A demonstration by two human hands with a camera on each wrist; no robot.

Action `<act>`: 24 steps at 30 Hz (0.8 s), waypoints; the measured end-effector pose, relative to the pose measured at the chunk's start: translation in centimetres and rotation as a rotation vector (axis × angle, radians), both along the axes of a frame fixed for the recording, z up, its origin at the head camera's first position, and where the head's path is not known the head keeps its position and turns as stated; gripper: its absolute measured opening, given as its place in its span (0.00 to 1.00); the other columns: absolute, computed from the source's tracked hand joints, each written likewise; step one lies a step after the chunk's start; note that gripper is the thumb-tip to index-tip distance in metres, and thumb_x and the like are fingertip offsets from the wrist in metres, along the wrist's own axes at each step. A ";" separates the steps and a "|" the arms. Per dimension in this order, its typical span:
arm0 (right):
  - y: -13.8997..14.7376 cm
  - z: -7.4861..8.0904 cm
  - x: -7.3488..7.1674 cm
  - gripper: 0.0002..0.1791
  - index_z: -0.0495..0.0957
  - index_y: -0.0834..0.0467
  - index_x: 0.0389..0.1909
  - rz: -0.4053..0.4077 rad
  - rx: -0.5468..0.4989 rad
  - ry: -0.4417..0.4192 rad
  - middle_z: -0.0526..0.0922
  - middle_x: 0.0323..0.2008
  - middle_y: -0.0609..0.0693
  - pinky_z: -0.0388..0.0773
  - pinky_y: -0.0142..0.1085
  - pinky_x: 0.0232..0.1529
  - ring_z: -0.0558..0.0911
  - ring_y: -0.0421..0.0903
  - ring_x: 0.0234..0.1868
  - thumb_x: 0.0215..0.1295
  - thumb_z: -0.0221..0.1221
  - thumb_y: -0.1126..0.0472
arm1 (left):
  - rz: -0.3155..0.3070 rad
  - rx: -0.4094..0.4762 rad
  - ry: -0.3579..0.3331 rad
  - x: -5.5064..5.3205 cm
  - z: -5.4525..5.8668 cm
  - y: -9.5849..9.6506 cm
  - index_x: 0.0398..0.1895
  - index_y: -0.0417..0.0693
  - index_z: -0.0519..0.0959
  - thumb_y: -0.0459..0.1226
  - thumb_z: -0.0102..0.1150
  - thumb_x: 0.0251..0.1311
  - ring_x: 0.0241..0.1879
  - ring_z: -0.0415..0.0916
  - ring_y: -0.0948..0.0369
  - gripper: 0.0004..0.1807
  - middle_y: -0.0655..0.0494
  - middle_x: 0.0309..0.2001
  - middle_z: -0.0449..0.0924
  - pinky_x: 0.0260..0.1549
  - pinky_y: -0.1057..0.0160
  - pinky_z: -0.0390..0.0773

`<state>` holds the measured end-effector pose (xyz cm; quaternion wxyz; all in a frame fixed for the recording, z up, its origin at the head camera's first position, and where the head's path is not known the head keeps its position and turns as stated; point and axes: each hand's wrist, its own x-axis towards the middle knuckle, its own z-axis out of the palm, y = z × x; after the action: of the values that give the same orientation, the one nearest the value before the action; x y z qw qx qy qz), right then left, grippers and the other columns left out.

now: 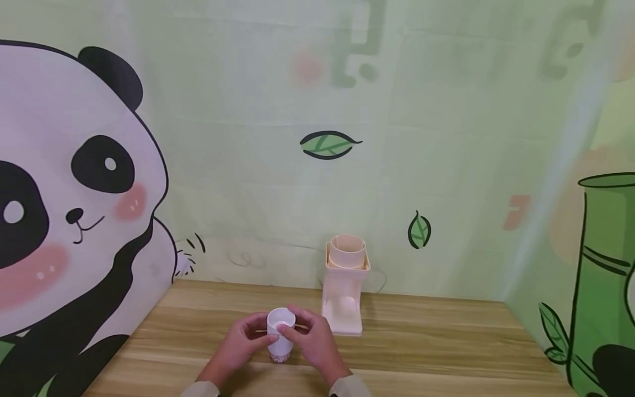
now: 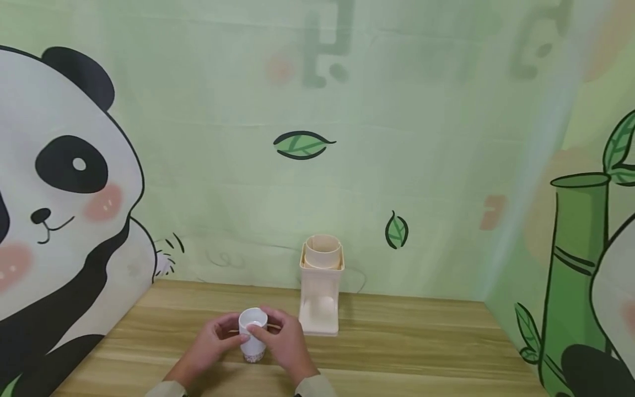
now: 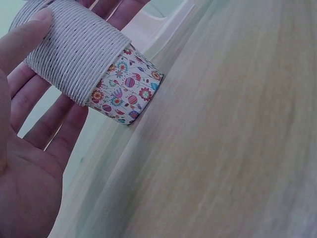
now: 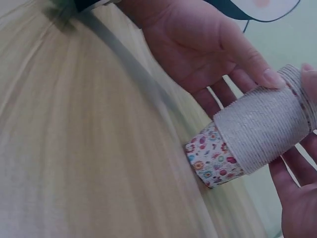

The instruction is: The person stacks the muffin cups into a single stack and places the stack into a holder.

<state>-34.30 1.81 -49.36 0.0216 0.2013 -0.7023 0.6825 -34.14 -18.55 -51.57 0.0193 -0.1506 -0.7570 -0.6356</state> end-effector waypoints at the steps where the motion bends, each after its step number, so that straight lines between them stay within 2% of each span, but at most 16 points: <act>1: 0.0 -0.1 0.0 0.29 0.79 0.63 0.63 -0.004 -0.010 -0.002 0.86 0.55 0.60 0.83 0.33 0.55 0.84 0.53 0.57 0.63 0.72 0.57 | -0.002 -0.005 0.002 0.0 0.1 0.0 0.60 0.38 0.79 0.37 0.73 0.59 0.52 0.84 0.59 0.27 0.40 0.54 0.85 0.53 0.69 0.80; 12: 0.5 -0.6 0.4 0.32 0.75 0.67 0.65 -0.004 -0.061 -0.005 0.84 0.56 0.64 0.82 0.35 0.57 0.84 0.55 0.58 0.60 0.73 0.63 | -0.065 -0.020 0.042 -0.1 0.7 -0.2 0.60 0.34 0.78 0.36 0.71 0.61 0.50 0.83 0.64 0.25 0.38 0.55 0.84 0.52 0.69 0.81; 19: 0.9 -0.4 0.5 0.25 0.81 0.67 0.57 0.042 -0.049 -0.023 0.86 0.53 0.64 0.84 0.33 0.54 0.86 0.56 0.55 0.60 0.73 0.64 | -0.027 -0.032 0.038 -0.1 0.6 -0.7 0.60 0.36 0.80 0.36 0.72 0.60 0.50 0.84 0.65 0.25 0.39 0.56 0.85 0.52 0.69 0.80; 24: 1.3 -0.7 0.3 0.24 0.82 0.66 0.56 0.047 -0.029 -0.026 0.87 0.51 0.64 0.84 0.31 0.51 0.87 0.55 0.53 0.59 0.73 0.64 | -0.026 -0.035 0.047 -0.1 0.5 -0.5 0.59 0.36 0.81 0.37 0.72 0.60 0.50 0.84 0.66 0.24 0.39 0.55 0.85 0.52 0.69 0.80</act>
<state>-34.04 3.11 -50.03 -0.0006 0.2085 -0.6875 0.6956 -34.23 -19.02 -51.07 0.0263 -0.1757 -0.7653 -0.6186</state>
